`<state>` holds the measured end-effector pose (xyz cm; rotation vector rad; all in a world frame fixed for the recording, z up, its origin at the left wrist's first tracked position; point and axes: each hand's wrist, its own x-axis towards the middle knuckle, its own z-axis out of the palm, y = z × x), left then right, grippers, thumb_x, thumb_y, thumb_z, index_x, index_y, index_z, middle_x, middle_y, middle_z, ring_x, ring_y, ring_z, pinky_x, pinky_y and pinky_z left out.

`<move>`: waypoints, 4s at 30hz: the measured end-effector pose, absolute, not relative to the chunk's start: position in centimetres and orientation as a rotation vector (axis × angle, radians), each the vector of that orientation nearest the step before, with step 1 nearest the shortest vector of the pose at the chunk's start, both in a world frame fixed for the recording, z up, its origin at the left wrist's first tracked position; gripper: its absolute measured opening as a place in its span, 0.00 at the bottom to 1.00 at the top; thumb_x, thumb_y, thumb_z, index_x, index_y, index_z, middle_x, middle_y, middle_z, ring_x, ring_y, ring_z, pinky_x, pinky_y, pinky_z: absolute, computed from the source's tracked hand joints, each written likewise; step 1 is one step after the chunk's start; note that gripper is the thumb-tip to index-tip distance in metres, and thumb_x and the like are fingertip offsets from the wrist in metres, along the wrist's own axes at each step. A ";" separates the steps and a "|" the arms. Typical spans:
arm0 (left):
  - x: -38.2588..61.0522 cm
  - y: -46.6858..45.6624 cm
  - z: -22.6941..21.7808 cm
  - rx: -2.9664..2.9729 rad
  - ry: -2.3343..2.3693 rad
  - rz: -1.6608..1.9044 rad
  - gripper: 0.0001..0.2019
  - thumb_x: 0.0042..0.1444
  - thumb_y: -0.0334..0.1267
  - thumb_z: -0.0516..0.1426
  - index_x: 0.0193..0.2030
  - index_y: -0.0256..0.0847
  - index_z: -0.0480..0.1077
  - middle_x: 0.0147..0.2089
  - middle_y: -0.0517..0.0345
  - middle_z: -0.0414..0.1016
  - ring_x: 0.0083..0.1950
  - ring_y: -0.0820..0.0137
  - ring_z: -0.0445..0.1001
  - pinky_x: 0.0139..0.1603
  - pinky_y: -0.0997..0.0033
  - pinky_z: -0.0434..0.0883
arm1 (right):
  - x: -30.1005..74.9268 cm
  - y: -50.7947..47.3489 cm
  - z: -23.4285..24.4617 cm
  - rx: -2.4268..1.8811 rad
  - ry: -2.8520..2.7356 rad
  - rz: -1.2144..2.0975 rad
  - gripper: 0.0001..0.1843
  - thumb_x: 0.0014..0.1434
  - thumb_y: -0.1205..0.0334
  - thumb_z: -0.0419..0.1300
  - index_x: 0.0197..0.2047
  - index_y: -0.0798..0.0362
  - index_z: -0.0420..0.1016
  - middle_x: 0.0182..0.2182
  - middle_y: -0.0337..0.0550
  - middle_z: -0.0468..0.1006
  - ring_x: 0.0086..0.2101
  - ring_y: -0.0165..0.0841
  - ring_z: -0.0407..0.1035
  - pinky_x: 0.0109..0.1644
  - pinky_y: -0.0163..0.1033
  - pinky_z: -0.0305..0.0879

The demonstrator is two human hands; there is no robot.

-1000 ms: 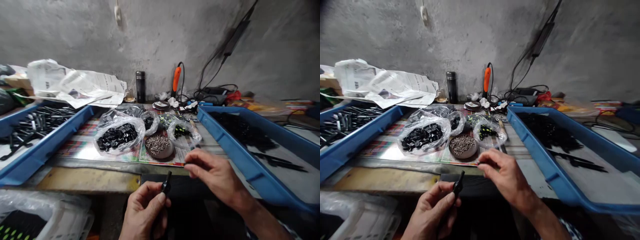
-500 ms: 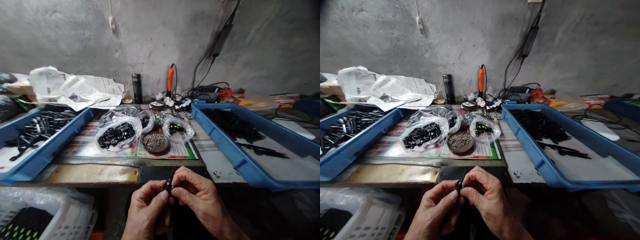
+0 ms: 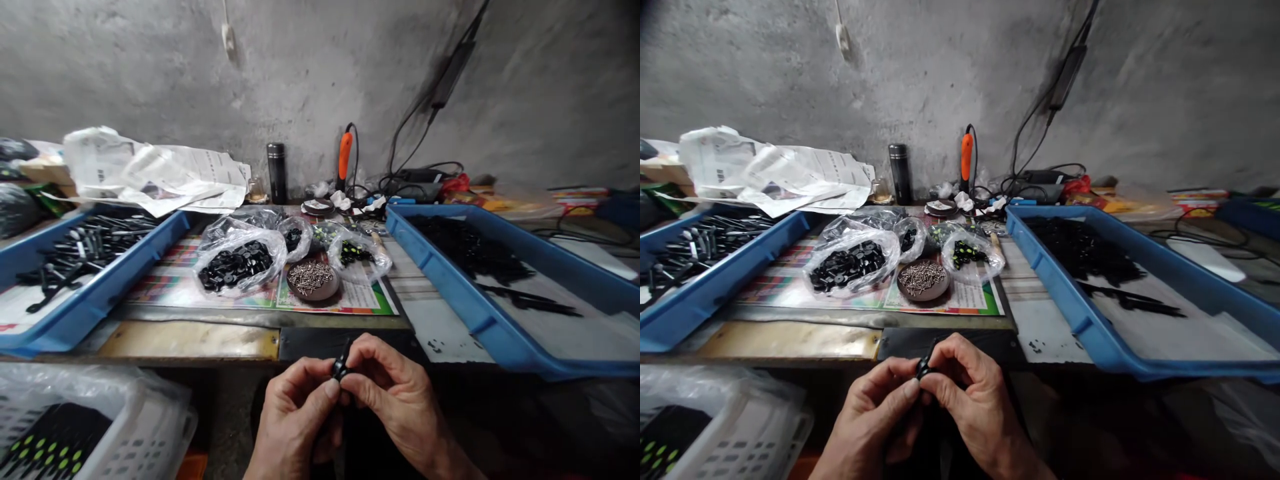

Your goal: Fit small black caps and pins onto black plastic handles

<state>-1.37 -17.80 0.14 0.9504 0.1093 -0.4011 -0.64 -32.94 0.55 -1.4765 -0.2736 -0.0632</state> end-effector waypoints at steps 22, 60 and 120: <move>-1.6 -17.0 0.7 1.015 0.036 -0.412 0.18 0.48 0.48 0.72 0.36 0.36 0.77 0.26 0.58 0.74 0.17 0.83 0.59 0.16 0.83 0.55 | -1.0 -32.9 0.3 -1.371 -0.155 0.016 0.20 0.54 0.59 0.75 0.38 0.53 0.66 0.28 0.33 0.70 0.25 0.26 0.70 0.27 0.25 0.68; -1.3 -15.9 1.6 1.784 -0.432 0.019 0.06 0.61 0.34 0.60 0.34 0.39 0.78 0.28 0.59 0.75 0.28 0.71 0.68 0.32 0.77 0.66 | 1.3 -36.5 3.0 -2.218 -1.064 -0.690 0.07 0.72 0.61 0.58 0.41 0.52 0.64 0.30 0.39 0.70 0.29 0.32 0.66 0.34 0.36 0.60; -2.2 -17.7 0.7 1.044 0.150 -0.216 0.20 0.45 0.51 0.72 0.34 0.37 0.78 0.19 0.66 0.62 0.16 0.84 0.56 0.16 0.86 0.51 | -0.6 -31.3 -0.2 -2.260 -0.627 -1.163 0.16 0.78 0.54 0.48 0.41 0.55 0.67 0.26 0.37 0.71 0.24 0.27 0.70 0.29 0.32 0.65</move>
